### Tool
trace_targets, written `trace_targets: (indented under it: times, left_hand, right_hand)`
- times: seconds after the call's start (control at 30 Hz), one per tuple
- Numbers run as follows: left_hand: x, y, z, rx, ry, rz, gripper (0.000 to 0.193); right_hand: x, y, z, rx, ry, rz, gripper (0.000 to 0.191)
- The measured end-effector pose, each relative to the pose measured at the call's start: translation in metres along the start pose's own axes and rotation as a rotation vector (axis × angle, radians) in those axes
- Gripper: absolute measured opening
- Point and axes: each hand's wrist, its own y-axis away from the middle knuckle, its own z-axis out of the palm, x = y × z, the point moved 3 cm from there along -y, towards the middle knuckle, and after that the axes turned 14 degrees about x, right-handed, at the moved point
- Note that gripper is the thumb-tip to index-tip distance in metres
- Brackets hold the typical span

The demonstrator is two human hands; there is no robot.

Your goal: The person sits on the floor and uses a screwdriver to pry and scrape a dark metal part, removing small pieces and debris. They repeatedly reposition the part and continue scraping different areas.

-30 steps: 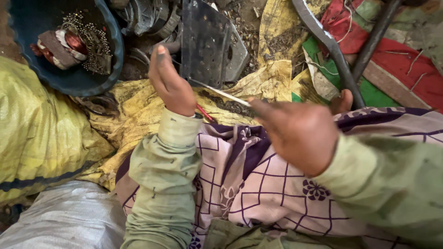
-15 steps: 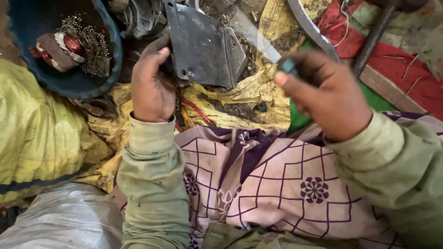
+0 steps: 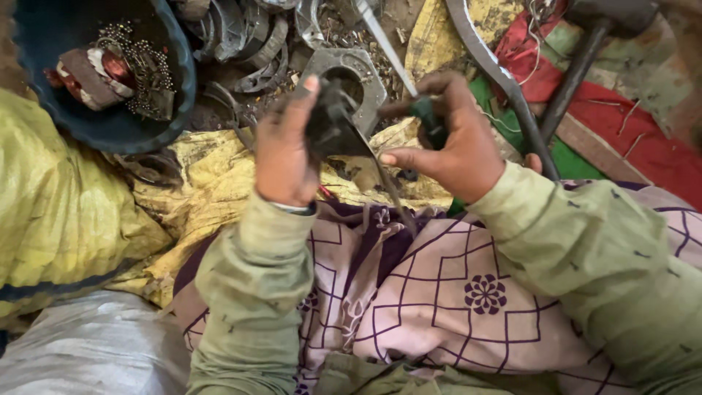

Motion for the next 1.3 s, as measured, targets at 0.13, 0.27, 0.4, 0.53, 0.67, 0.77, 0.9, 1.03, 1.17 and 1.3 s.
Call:
trace_targets:
  times: [0.13,0.27,0.4,0.53,0.67,0.77,0.9,1.03,1.17,1.3]
  left_hand:
    - [-0.031,-0.007,0.005,-0.015,0.076,-0.086,0.029]
    - [-0.046,-0.010,0.010,-0.029,0.130,-0.170,0.028]
    - [-0.040,-0.008,0.015,-0.125,0.064,-0.212,0.041]
    - [-0.020,-0.004,0.017,-0.250,-0.376,0.051,0.064]
    - [0.014,0.005,0.015,-0.373,-0.757,0.717,0.071]
    - [0.026,0.014,0.015,-0.400,-0.915,1.099,0.091]
    - [0.013,0.019,0.020,-0.435,-0.946,1.081,0.079]
    - [-0.001,0.016,0.018,-0.387,-0.938,1.060,0.070]
    - [-0.012,0.010,0.016,-0.326,-0.880,1.001,0.067]
    - [-0.021,0.008,0.020,-0.305,-0.872,1.001,0.063]
  right_hand:
    - [0.006,0.001,0.007,-0.053,-0.169,0.171,0.069]
    - [0.021,-0.002,0.006,-0.003,-0.082,0.081,0.060]
    - [0.040,-0.005,0.002,0.072,-0.162,0.029,0.051]
    - [0.054,-0.011,-0.006,0.111,-0.241,0.104,0.054]
    - [0.055,-0.013,-0.010,0.116,-0.337,0.251,0.052]
    - [0.052,-0.011,-0.008,0.113,-0.320,0.352,0.049]
    - [0.044,-0.006,-0.002,0.098,-0.248,0.336,0.050]
    - [0.033,-0.005,-0.001,0.076,-0.205,0.091,0.049]
    - [0.026,-0.004,-0.005,0.089,-0.156,0.087,0.044]
    - [0.017,-0.003,-0.005,0.124,-0.100,0.074,0.042]
